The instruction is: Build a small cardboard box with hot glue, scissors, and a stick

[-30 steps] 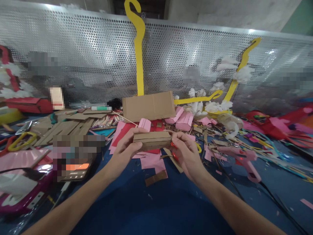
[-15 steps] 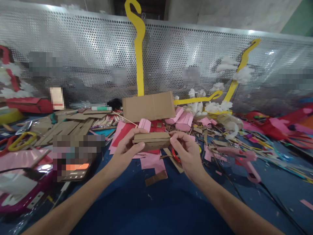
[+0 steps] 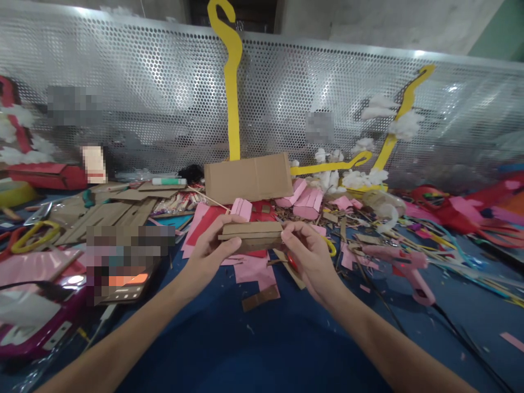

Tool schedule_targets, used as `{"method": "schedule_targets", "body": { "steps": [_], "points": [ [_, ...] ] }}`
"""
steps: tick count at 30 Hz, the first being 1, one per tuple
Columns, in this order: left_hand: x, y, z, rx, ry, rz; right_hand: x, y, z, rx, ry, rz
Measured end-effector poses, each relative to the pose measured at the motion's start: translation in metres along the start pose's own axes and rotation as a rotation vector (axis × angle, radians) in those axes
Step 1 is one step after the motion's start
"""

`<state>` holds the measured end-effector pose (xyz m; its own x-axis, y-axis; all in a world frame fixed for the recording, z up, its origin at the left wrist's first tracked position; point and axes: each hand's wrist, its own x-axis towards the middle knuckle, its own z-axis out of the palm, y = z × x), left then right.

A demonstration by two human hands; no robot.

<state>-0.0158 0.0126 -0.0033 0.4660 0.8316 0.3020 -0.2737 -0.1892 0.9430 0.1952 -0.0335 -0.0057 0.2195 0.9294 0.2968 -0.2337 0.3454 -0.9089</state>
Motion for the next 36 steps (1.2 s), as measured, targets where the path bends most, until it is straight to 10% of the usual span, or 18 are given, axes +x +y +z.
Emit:
{"method": "schedule_targets", "body": {
  "steps": [27, 36],
  "points": [
    [-0.003, 0.010, 0.006, 0.219, 0.054, 0.069, -0.009, 0.005, -0.002, 0.013, -0.240, 0.146],
    [0.005, -0.009, 0.004, -0.066, 0.195, -0.041, -0.016, 0.011, 0.007, 0.012, -0.341, 0.221]
  ]
}}
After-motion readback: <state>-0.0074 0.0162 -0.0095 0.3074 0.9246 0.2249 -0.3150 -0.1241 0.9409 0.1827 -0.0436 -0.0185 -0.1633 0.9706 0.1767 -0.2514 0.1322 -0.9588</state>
